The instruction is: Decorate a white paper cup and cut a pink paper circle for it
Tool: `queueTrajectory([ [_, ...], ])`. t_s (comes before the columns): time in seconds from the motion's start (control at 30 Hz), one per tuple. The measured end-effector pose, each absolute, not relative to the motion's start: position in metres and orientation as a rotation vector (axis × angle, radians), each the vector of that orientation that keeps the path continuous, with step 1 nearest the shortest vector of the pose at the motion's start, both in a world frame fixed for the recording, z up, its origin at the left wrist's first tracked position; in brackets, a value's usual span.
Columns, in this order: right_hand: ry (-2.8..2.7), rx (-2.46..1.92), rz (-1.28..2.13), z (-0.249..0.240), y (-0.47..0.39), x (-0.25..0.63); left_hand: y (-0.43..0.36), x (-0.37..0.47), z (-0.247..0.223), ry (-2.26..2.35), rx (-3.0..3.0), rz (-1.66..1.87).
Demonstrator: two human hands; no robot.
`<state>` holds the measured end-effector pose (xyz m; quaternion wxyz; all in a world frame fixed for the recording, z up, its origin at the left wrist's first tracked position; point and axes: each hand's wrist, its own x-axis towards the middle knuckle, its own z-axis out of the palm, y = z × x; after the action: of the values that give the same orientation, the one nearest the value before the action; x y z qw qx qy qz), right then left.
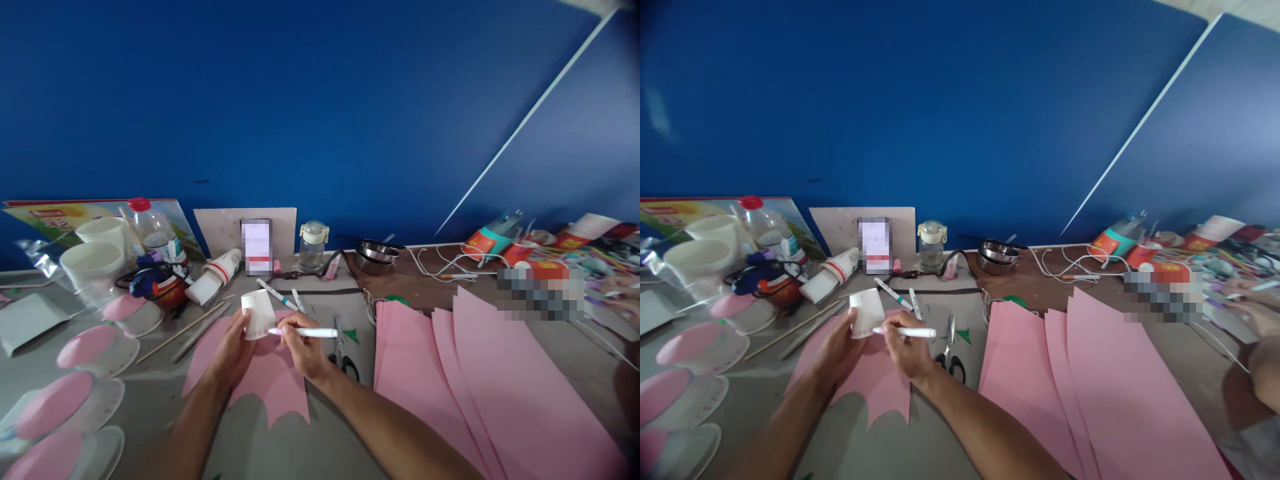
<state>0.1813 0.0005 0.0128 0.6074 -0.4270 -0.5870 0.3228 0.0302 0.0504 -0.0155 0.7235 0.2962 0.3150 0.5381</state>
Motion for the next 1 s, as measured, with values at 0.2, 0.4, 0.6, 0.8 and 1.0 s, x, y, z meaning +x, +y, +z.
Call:
queueTrajectory([
  [0.2, -1.385, -1.014, 0.721, 0.0132, 0.0008, 0.1808, 0.0499, 0.0304, -0.0154, 0.702, 0.677, 1.178],
  [0.4, -1.422, -1.029, 0.726, 0.0113, 0.0, 0.1805, 0.0496, 0.0299, -0.0157, 0.701, 0.676, 1.179],
  [0.6, -1.312, -1.015, 0.756, 0.0097, 0.0023, 0.1801, 0.0509, 0.0299, -0.0182, 0.69, 0.651, 1.186],
  [0.8, -1.275, -1.01, 0.791, 0.0097, 0.0034, 0.1803, 0.0503, 0.0308, -0.017, 0.681, 0.642, 1.199],
  [1.0, -1.288, -1.009, 0.783, 0.0088, 0.0039, 0.1813, 0.0486, 0.0323, -0.0151, 0.682, 0.638, 1.206],
])
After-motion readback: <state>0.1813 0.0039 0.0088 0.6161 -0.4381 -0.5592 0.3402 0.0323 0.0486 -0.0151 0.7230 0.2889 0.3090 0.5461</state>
